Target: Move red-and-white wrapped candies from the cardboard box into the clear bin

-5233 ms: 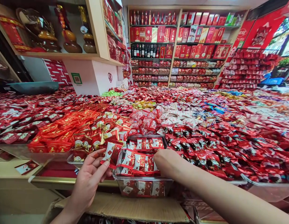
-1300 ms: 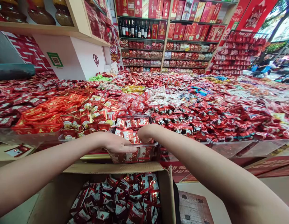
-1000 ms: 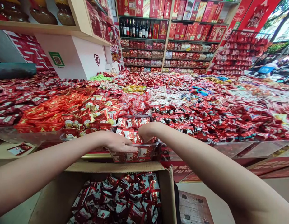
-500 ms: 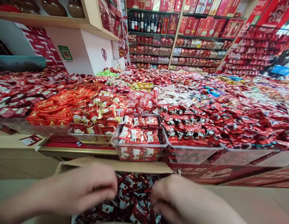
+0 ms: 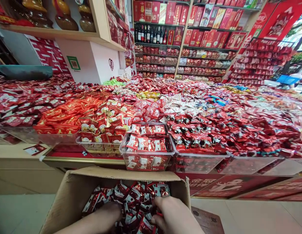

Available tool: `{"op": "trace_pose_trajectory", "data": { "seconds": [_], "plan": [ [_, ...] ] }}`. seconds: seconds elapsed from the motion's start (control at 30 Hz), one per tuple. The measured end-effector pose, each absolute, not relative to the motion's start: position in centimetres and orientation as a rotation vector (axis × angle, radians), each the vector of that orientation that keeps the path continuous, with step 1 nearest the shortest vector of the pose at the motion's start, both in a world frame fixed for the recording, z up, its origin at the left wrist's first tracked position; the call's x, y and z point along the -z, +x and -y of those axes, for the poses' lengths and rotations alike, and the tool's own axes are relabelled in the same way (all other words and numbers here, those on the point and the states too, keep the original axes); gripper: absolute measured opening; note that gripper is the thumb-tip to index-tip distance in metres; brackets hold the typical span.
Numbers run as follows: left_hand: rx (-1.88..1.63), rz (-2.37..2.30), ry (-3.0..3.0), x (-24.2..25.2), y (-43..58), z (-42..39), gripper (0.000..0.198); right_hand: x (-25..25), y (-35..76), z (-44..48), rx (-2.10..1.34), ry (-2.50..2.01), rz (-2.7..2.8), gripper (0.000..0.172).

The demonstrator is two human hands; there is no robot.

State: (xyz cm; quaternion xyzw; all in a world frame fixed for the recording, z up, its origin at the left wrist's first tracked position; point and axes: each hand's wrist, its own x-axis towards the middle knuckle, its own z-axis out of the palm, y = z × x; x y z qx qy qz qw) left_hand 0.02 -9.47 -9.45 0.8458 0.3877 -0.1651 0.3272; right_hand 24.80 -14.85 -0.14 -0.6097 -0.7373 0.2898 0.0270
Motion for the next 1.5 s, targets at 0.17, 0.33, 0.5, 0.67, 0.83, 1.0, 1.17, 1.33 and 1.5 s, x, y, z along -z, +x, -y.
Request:
{"op": "trace_pose_trajectory", "data": {
  "seconds": [0.17, 0.33, 0.5, 0.67, 0.83, 1.0, 1.17, 1.33, 1.5],
  "plan": [
    [0.293, -1.156, 2.272, 5.2, -0.5, 10.1, 0.017, 0.3, 24.5, 15.0, -0.914, -1.789, 2.219, 0.015],
    [-0.366, -1.131, 1.798, -1.6, 2.3, 10.2, 0.02, -0.1, 22.5, 14.2, -1.307, -1.321, 1.826, 0.017],
    [-0.694, -1.031, 1.407, -3.1, 5.4, 9.6, 0.025, -0.8, 21.8, 12.8, -1.371, -1.245, 1.358, 0.027],
    [-0.757, -0.769, 1.174, -2.9, 6.0, 9.9, 0.026, -1.2, 22.4, 12.3, -1.376, -1.179, 1.141, 0.029],
    [-0.854, -0.854, 1.19, -3.0, 6.0, 9.9, 0.036, -0.9, 21.9, 12.5, -1.135, -1.18, 1.123, 0.02],
    [-0.906, -0.877, 1.258, -3.3, 6.6, 9.7, 0.033, -0.8, 21.8, 12.7, -0.888, -1.138, 1.114, 0.009],
    [-1.194, -0.868, 1.922, -3.2, 6.2, 8.9, 0.016, -1.8, 21.2, 12.7, -1.277, -0.947, 0.752, 0.035],
    [-1.25, -0.715, 2.343, -3.3, 5.8, 8.4, 0.037, -2.8, 20.9, 12.3, -1.45, -0.871, 0.614, 0.03],
    [-1.001, -0.826, 1.873, -3.0, 5.7, 9.5, 0.03, -1.9, 21.6, 12.2, -1.396, -0.953, 0.738, 0.02]
  ]
}}
